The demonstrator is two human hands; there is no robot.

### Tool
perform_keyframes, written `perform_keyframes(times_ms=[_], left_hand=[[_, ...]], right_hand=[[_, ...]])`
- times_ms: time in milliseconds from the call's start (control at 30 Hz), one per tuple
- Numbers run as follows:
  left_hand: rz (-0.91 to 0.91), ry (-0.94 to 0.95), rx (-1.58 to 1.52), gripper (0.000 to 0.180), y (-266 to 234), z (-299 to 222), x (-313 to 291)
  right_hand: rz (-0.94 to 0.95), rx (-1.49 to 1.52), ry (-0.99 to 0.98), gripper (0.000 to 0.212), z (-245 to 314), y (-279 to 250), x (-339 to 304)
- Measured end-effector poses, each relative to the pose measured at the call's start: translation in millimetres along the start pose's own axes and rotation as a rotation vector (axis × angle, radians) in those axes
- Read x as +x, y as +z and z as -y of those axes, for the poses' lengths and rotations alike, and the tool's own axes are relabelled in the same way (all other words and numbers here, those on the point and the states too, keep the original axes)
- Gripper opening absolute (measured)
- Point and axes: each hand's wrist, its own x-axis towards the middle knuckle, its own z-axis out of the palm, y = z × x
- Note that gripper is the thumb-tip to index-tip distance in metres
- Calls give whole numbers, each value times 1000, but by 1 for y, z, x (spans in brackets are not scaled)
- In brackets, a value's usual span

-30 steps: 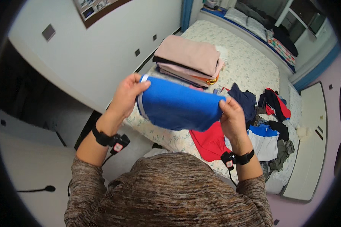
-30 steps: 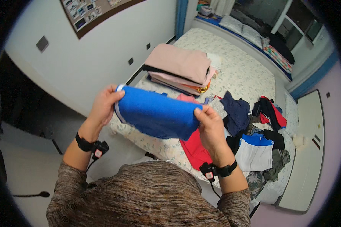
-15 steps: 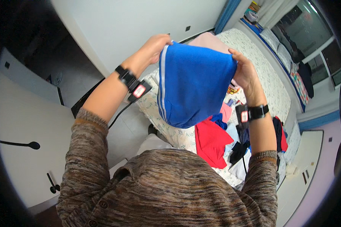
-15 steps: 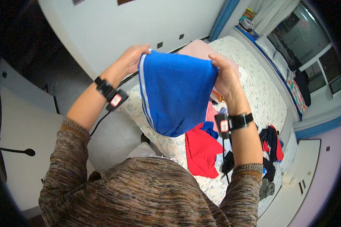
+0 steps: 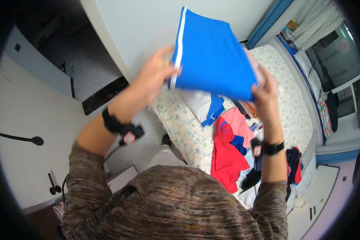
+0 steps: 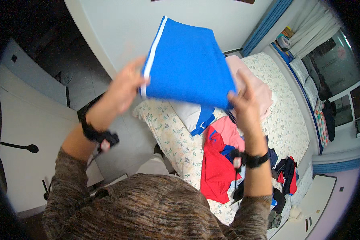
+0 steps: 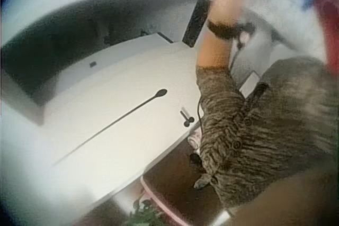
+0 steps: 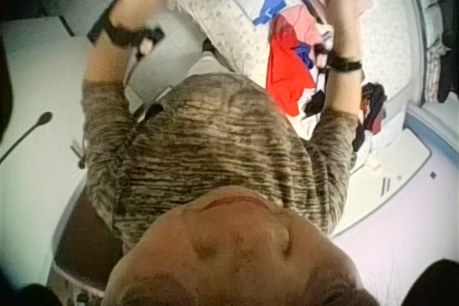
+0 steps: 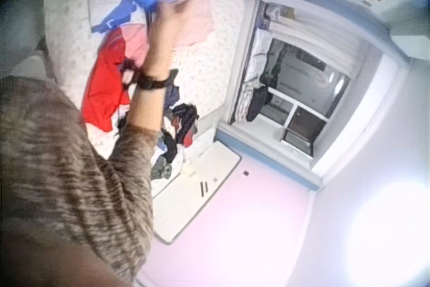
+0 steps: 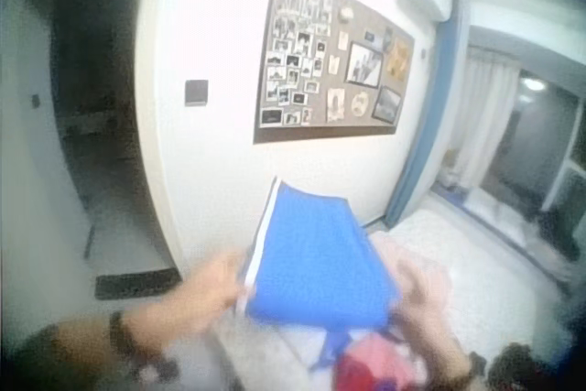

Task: The person folds several garments on a bed, including a pink hoodie, a blue and white jacket, and a red shirt. They smooth each item, fold sleeves and sides, and stack the folded clothes. The person also opens a wardrobe, places folded clothes inside, and closes the wardrobe.

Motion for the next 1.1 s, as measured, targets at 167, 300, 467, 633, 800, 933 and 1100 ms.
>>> perform_keyframes(times_ms=[167, 300, 467, 633, 800, 933, 1100], left_hand=[[32, -594, 38, 59, -30, 164, -90], [-66, -1028, 33, 47, -49, 307, -150], [-124, -1106, 6, 54, -56, 394, -200], [-48, -1170, -22, 58, -63, 386, -203], [28, -1151, -36, 59, -69, 364, -189], [41, -1173, -36, 59, -74, 359, -180], [129, -1287, 16, 56, -77, 365, -195]], right_hand=[[13, 244, 658, 68, -175, 5, -130], [-5, 111, 1125, 67, -299, 18, -229], [79, -114, 1175, 69, -352, 20, -289], [101, 95, 1082, 72, -318, 11, -281], [52, -12, 1368, 72, -300, 21, -257], [168, -68, 1076, 70, -307, 33, -254], [169, -96, 915, 71, -291, 31, -295]])
